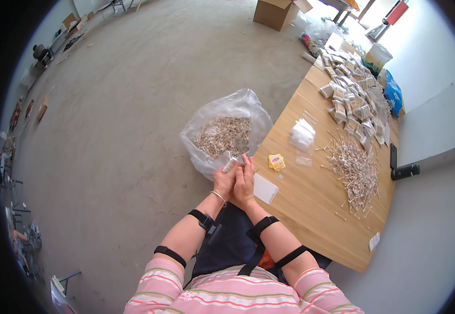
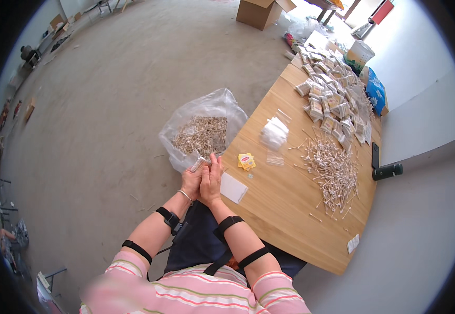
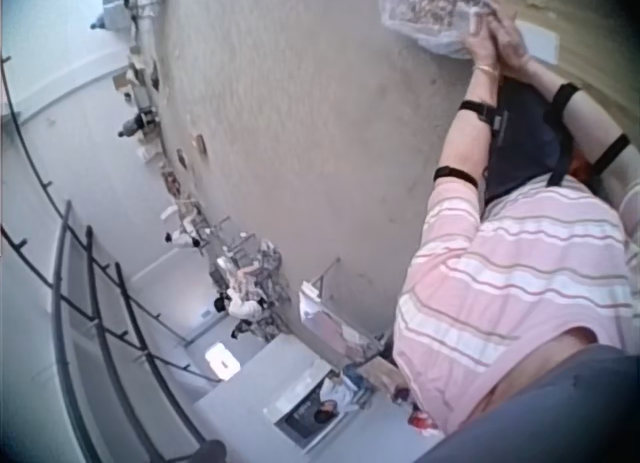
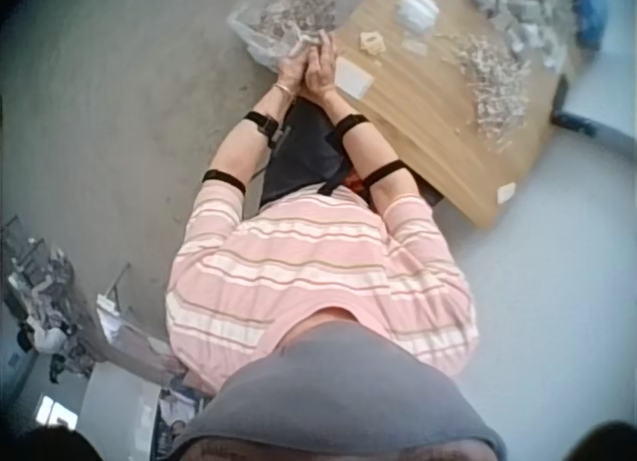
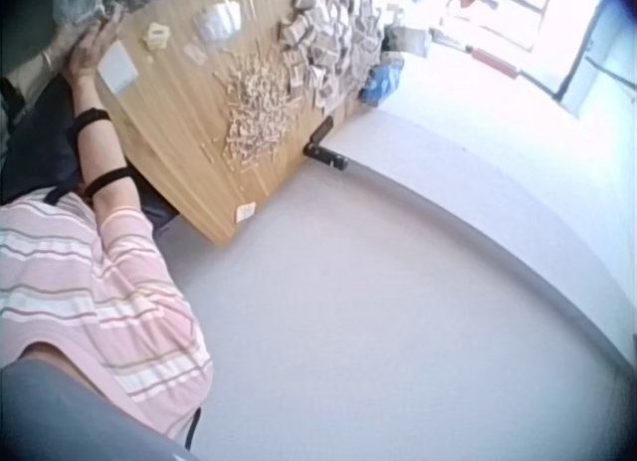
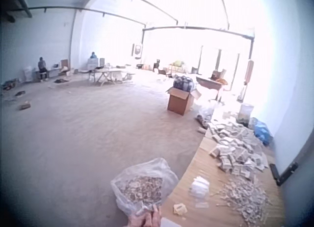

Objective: The person is counting cotton swabs, aligning them, and placing them into small plastic bags.

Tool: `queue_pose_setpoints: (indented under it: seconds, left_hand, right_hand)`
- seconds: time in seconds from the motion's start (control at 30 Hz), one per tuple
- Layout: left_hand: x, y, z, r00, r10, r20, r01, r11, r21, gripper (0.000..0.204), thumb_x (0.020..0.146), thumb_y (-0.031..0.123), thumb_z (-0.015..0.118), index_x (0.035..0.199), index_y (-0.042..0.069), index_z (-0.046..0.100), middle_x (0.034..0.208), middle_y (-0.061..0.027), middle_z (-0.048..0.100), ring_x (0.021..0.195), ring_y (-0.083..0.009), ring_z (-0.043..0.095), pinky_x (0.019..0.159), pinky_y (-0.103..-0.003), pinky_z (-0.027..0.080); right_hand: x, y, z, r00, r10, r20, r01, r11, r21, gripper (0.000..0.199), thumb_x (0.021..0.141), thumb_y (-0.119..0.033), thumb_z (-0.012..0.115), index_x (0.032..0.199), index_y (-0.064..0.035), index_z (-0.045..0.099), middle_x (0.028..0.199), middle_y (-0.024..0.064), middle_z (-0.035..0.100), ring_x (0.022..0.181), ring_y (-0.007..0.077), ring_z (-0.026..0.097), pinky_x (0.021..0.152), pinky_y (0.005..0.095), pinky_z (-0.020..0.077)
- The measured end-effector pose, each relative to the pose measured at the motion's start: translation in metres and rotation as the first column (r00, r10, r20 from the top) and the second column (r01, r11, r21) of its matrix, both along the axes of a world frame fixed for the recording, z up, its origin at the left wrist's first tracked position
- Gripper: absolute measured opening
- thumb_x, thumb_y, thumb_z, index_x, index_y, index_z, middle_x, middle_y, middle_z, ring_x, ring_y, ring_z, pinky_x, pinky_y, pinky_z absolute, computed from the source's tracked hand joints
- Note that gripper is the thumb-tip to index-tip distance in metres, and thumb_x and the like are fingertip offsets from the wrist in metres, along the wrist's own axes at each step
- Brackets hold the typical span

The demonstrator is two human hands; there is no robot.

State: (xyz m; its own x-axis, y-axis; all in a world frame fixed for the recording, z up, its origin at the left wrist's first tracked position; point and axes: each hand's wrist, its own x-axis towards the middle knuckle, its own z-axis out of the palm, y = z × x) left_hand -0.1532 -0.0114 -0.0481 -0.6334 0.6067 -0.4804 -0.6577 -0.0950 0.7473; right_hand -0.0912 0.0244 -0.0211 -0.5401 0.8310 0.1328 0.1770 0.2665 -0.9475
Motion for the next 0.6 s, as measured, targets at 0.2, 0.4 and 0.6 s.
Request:
queue_pose_setpoints:
  seconds: [0.2, 0.4, 0.6]
  left_hand:
    - [0.008, 0.001, 0.018, 0.990, -0.092, -0.105, 0.088, 0.995, -0.042, 0.021, 0.087, 0.012, 0.065, 0.103, -0.001, 0.065, 0.094, -0.0057, 0.066, 0.080, -0.0116, 0.063, 0.068, -0.025, 0.053]
    - [-0.001, -0.015, 0.023, 0.997, 0.061, -0.050, -0.066, 0.993, -0.097, 0.022, 0.086, 0.016, 0.067, 0.102, 0.001, 0.065, 0.090, -0.0033, 0.066, 0.079, -0.0092, 0.061, 0.068, -0.023, 0.050]
    - [0.019, -0.014, 0.030, 0.992, 0.087, -0.092, -0.095, 0.991, -0.092, 0.024, 0.083, 0.017, 0.071, 0.095, -0.003, 0.065, 0.085, -0.0037, 0.066, 0.071, -0.0072, 0.058, 0.062, -0.023, 0.048]
  right_hand:
    - [0.001, 0.003, -0.005, 1.000, 0.003, 0.017, -0.003, 1.000, -0.018, 0.044, 0.094, -0.021, 0.042, 0.131, 0.0024, 0.041, 0.132, 0.0218, 0.042, 0.130, 0.0376, 0.029, 0.110, 0.0433, 0.0211]
    - [0.001, 0.005, -0.007, 1.000, -0.005, 0.006, 0.005, 1.000, -0.026, 0.044, 0.093, -0.019, 0.043, 0.131, 0.0020, 0.040, 0.127, 0.0200, 0.046, 0.126, 0.0365, 0.033, 0.108, 0.0429, 0.0232]
    - [0.002, 0.002, 0.004, 1.000, 0.013, -0.011, -0.013, 1.000, -0.006, 0.043, 0.092, -0.017, 0.043, 0.130, 0.0024, 0.041, 0.125, 0.0200, 0.046, 0.120, 0.0350, 0.038, 0.105, 0.0437, 0.0258]
